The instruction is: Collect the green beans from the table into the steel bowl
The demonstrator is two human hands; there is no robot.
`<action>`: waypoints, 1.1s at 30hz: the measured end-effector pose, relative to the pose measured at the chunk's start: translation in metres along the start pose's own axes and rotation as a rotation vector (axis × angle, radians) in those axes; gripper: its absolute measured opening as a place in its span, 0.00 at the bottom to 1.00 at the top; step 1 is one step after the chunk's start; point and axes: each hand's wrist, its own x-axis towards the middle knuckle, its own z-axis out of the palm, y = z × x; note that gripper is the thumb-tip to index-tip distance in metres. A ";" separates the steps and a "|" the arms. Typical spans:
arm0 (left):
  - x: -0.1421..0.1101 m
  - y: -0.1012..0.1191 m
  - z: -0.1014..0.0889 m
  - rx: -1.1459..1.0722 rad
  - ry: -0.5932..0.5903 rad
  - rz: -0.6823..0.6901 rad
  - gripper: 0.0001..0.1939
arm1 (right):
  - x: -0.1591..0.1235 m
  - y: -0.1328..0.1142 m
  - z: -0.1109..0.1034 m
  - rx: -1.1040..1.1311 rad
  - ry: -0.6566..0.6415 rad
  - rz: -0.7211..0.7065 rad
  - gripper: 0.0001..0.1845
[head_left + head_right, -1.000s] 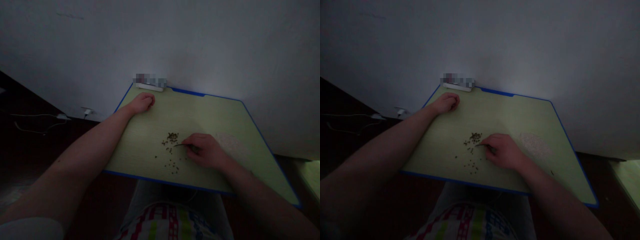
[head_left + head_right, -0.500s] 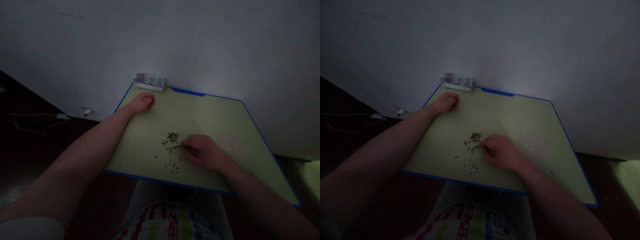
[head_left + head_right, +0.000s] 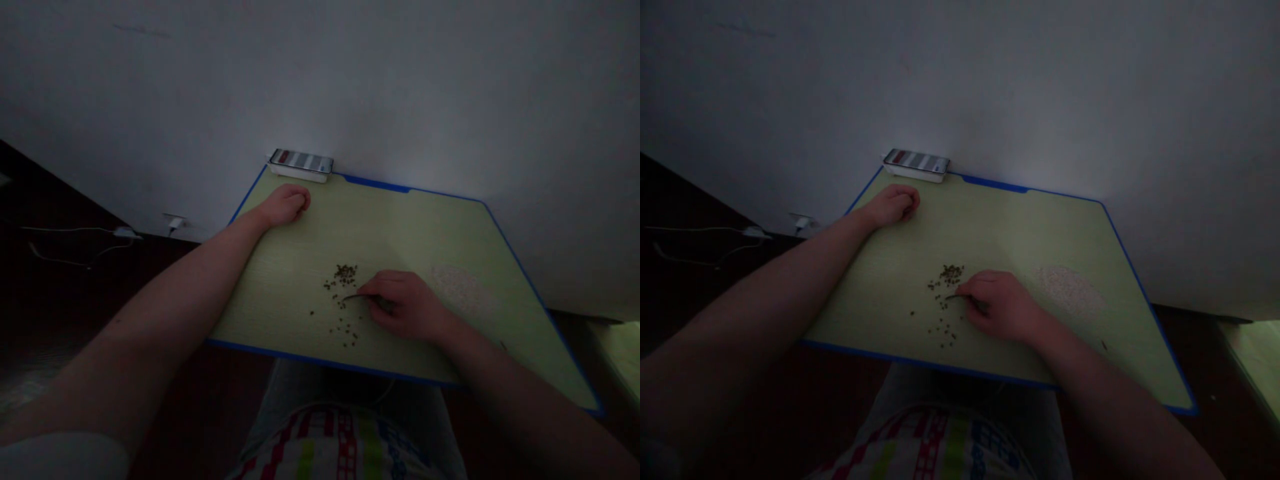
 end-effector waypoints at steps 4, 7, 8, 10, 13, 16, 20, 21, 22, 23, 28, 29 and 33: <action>-0.001 0.003 0.000 0.005 0.002 -0.018 0.07 | 0.001 -0.002 0.001 0.018 0.007 -0.011 0.14; -0.003 0.006 0.000 0.001 0.000 -0.020 0.07 | 0.003 -0.003 0.003 0.020 0.022 -0.020 0.13; -0.003 0.006 0.000 -0.003 -0.002 -0.017 0.06 | 0.004 -0.004 0.003 0.020 0.025 -0.023 0.13; -0.004 0.007 0.000 -0.005 -0.002 -0.012 0.06 | 0.004 -0.004 0.004 0.026 0.022 -0.035 0.13; -0.004 0.008 0.000 0.000 0.003 -0.013 0.06 | 0.004 -0.005 0.003 0.047 0.007 -0.072 0.14; -0.003 0.007 0.000 -0.005 -0.002 -0.018 0.06 | 0.003 -0.006 0.003 0.079 -0.016 -0.107 0.14; -0.002 0.006 0.000 0.000 -0.005 -0.021 0.06 | 0.004 -0.011 0.006 0.059 -0.018 -0.105 0.14; -0.002 0.006 0.001 0.005 -0.004 -0.021 0.07 | 0.004 -0.012 0.008 0.035 -0.001 -0.100 0.14; -0.002 0.006 0.001 0.011 -0.001 -0.022 0.07 | 0.005 -0.013 0.009 0.011 0.012 -0.097 0.14; -0.002 0.006 0.001 0.018 0.001 -0.019 0.08 | 0.006 -0.014 0.010 -0.010 0.022 -0.094 0.14; -0.001 0.003 0.000 0.024 0.013 0.012 0.08 | 0.004 -0.012 0.010 -0.061 0.040 0.018 0.14; -0.001 0.002 0.000 0.022 0.011 0.015 0.08 | 0.002 -0.010 0.009 -0.070 0.042 0.054 0.14; -0.003 0.004 0.000 0.009 0.000 0.013 0.07 | 0.001 -0.005 0.006 -0.071 0.066 0.148 0.15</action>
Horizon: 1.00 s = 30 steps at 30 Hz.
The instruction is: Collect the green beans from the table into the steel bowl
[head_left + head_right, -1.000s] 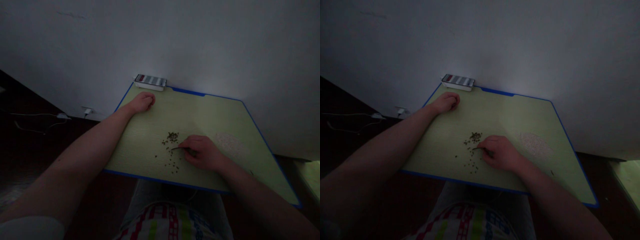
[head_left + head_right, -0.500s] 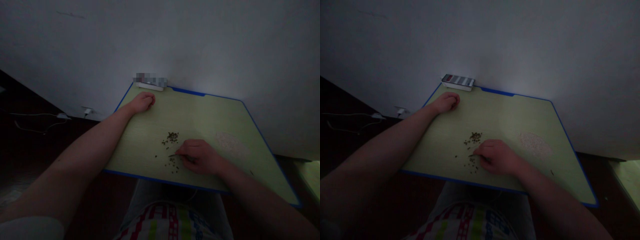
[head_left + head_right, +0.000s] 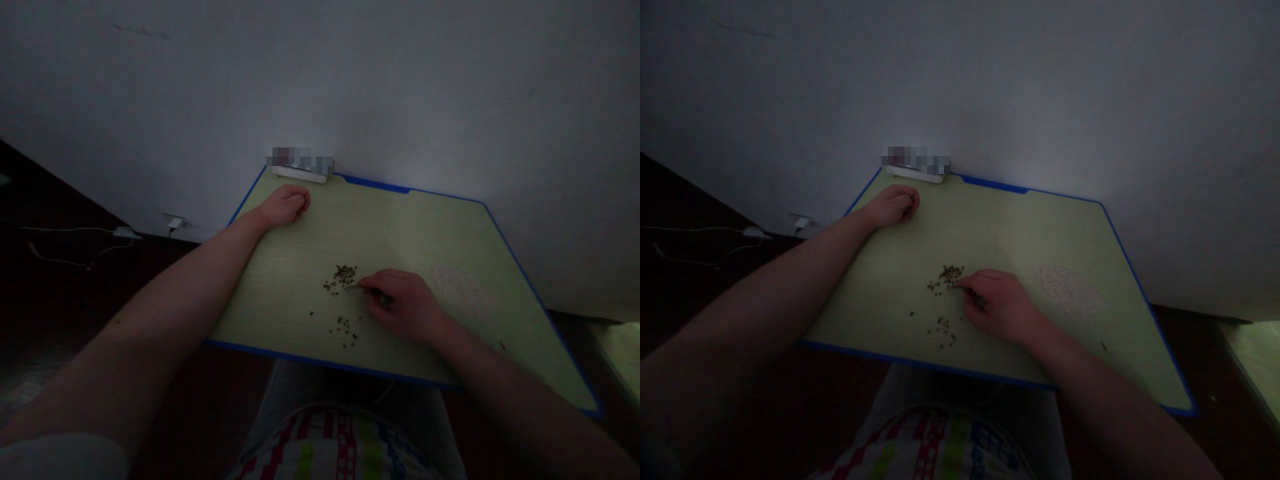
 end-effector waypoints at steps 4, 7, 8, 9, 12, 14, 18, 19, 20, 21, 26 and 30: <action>-0.001 0.002 0.001 -0.011 0.011 -0.026 0.07 | 0.003 0.000 0.002 0.004 -0.011 -0.023 0.14; 0.000 0.000 0.001 -0.002 0.008 -0.030 0.08 | 0.004 0.000 0.004 0.020 -0.043 -0.066 0.14; 0.001 -0.001 0.001 0.001 0.004 -0.026 0.08 | 0.004 0.000 0.004 0.031 -0.048 -0.079 0.14; 0.001 -0.002 0.000 0.003 -0.001 -0.022 0.09 | 0.004 0.001 0.005 0.042 -0.044 -0.092 0.14; 0.002 -0.003 0.000 0.006 -0.009 -0.012 0.09 | 0.005 0.002 0.006 0.044 -0.026 -0.093 0.14; 0.001 -0.001 0.000 0.008 -0.005 -0.011 0.08 | 0.006 0.003 0.007 0.036 -0.020 -0.089 0.15; 0.000 0.002 0.000 0.006 -0.001 -0.027 0.07 | 0.006 0.002 0.006 0.086 -0.041 -0.129 0.14; 0.000 0.002 0.000 0.008 -0.001 -0.031 0.07 | 0.006 0.002 0.005 0.093 -0.039 -0.131 0.14; 0.000 0.001 0.000 0.010 -0.002 -0.031 0.07 | 0.007 0.001 0.005 0.091 -0.035 -0.128 0.14; 0.001 0.000 0.000 0.011 -0.002 -0.026 0.07 | 0.007 0.001 0.005 0.081 -0.026 -0.122 0.14; 0.004 -0.007 0.000 0.015 -0.007 -0.004 0.07 | 0.012 0.000 0.008 0.073 -0.016 -0.145 0.15; 0.003 -0.004 0.000 0.017 -0.009 -0.005 0.06 | 0.011 0.000 0.008 0.122 -0.044 -0.177 0.15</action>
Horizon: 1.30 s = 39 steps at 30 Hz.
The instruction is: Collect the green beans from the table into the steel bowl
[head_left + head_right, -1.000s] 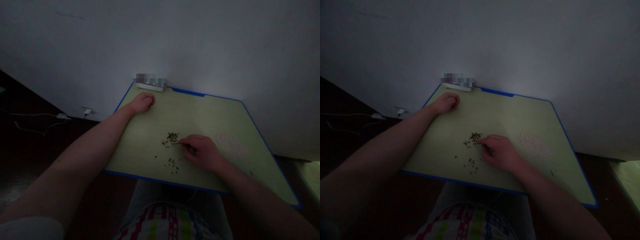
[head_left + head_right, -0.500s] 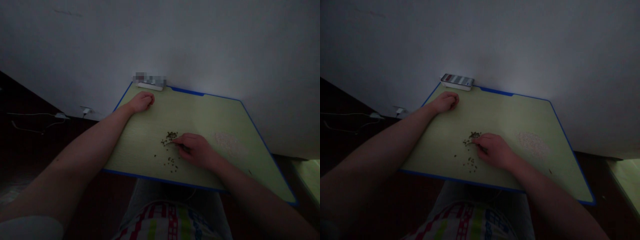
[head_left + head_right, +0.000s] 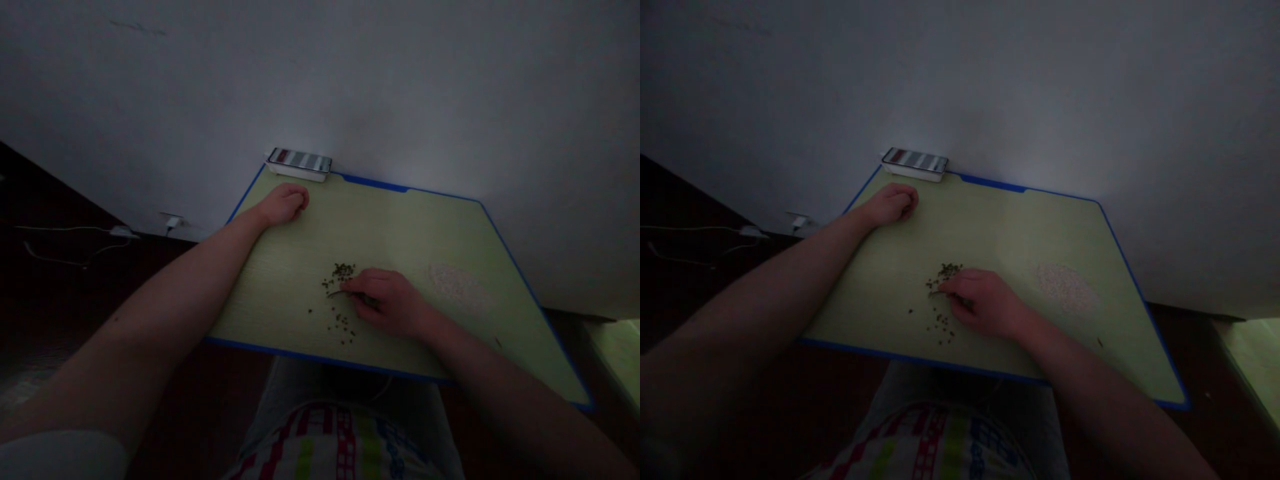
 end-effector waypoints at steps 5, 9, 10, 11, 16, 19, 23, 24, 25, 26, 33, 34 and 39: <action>-0.001 0.003 0.000 0.001 0.003 -0.008 0.06 | 0.000 0.001 0.001 -0.040 0.022 0.059 0.15; -0.002 0.003 0.000 0.016 0.010 0.000 0.07 | 0.002 0.000 0.003 -0.030 -0.006 0.022 0.16; -0.002 0.004 0.000 0.016 0.012 -0.003 0.07 | 0.002 0.000 0.003 -0.018 -0.016 0.008 0.16; -0.003 0.004 0.000 0.013 0.011 -0.005 0.07 | 0.002 0.000 0.003 -0.009 -0.021 0.003 0.16; -0.002 0.004 0.000 0.004 0.003 -0.004 0.08 | 0.001 0.000 0.001 -0.039 0.018 0.057 0.16; -0.001 0.001 0.001 -0.005 0.011 -0.008 0.09 | 0.001 -0.003 -0.001 -0.021 0.011 0.023 0.15; 0.001 -0.001 0.000 -0.007 0.010 0.002 0.08 | 0.000 -0.010 -0.004 0.067 -0.007 -0.063 0.14; 0.000 -0.001 0.000 -0.005 0.010 0.002 0.08 | 0.000 -0.011 -0.005 0.076 -0.011 -0.075 0.14; 0.000 -0.001 0.000 -0.004 0.011 0.000 0.08 | -0.001 -0.012 -0.005 0.076 -0.012 -0.079 0.14; 0.000 0.000 0.000 -0.004 0.012 -0.003 0.08 | -0.001 -0.012 -0.005 0.071 -0.011 -0.078 0.14; -0.003 0.005 0.001 -0.018 0.005 -0.004 0.07 | -0.001 -0.008 -0.005 0.075 -0.014 -0.056 0.14; -0.003 0.004 0.001 -0.021 0.004 -0.006 0.07 | -0.001 -0.007 -0.004 0.081 -0.013 -0.055 0.14; -0.002 0.002 0.000 -0.024 0.006 0.008 0.06 | -0.001 -0.005 -0.004 0.048 0.003 -0.047 0.14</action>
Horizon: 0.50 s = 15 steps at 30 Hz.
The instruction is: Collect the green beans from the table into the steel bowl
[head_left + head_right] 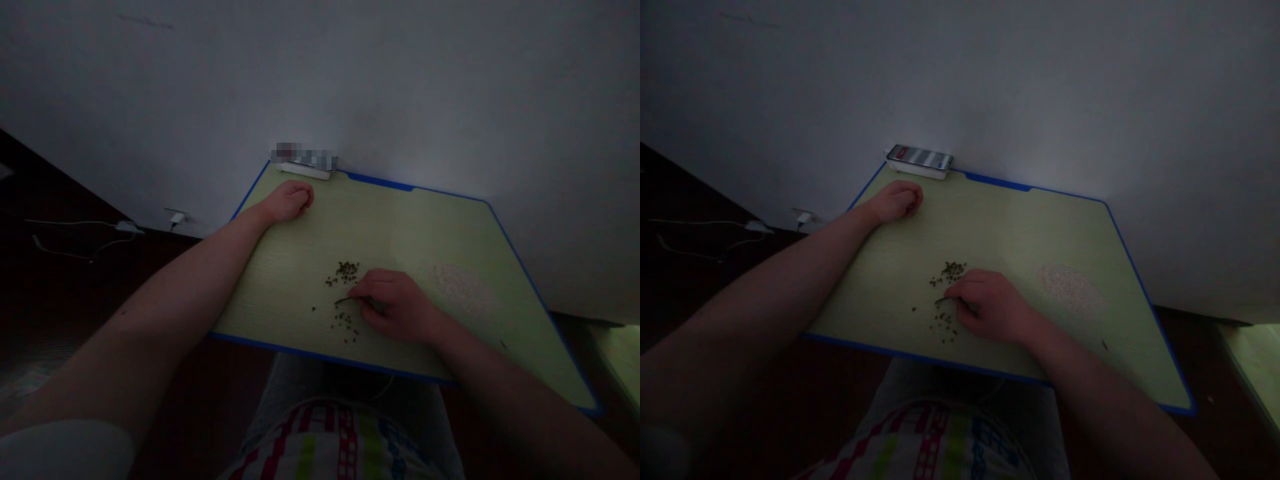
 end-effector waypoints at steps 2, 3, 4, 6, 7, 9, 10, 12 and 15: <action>0.001 -0.002 0.000 0.002 0.001 0.002 0.06 | -0.001 0.000 0.000 -0.003 -0.016 0.011 0.14; 0.001 -0.002 0.000 0.005 0.002 0.002 0.07 | -0.001 0.000 0.000 0.014 -0.024 0.010 0.13; 0.001 -0.003 0.000 0.008 0.002 0.003 0.07 | -0.001 0.000 -0.001 0.038 -0.034 0.009 0.13; 0.001 -0.002 0.000 0.015 0.001 0.003 0.08 | -0.002 0.000 -0.001 0.083 -0.044 0.000 0.13; 0.001 -0.001 0.000 0.017 0.001 0.002 0.08 | -0.002 -0.001 -0.002 0.098 -0.049 -0.004 0.13; 0.000 0.001 0.000 0.012 0.003 -0.005 0.08 | -0.002 -0.001 -0.002 0.112 -0.059 -0.018 0.13; 0.000 0.002 0.000 0.007 0.004 -0.009 0.08 | -0.001 -0.002 -0.001 0.116 -0.062 -0.024 0.13; 0.000 0.003 0.001 -0.002 0.004 -0.015 0.08 | -0.001 -0.003 0.000 0.117 -0.073 -0.038 0.12; 0.000 0.001 0.000 0.000 0.001 -0.014 0.07 | 0.000 -0.005 0.005 0.094 -0.079 -0.058 0.13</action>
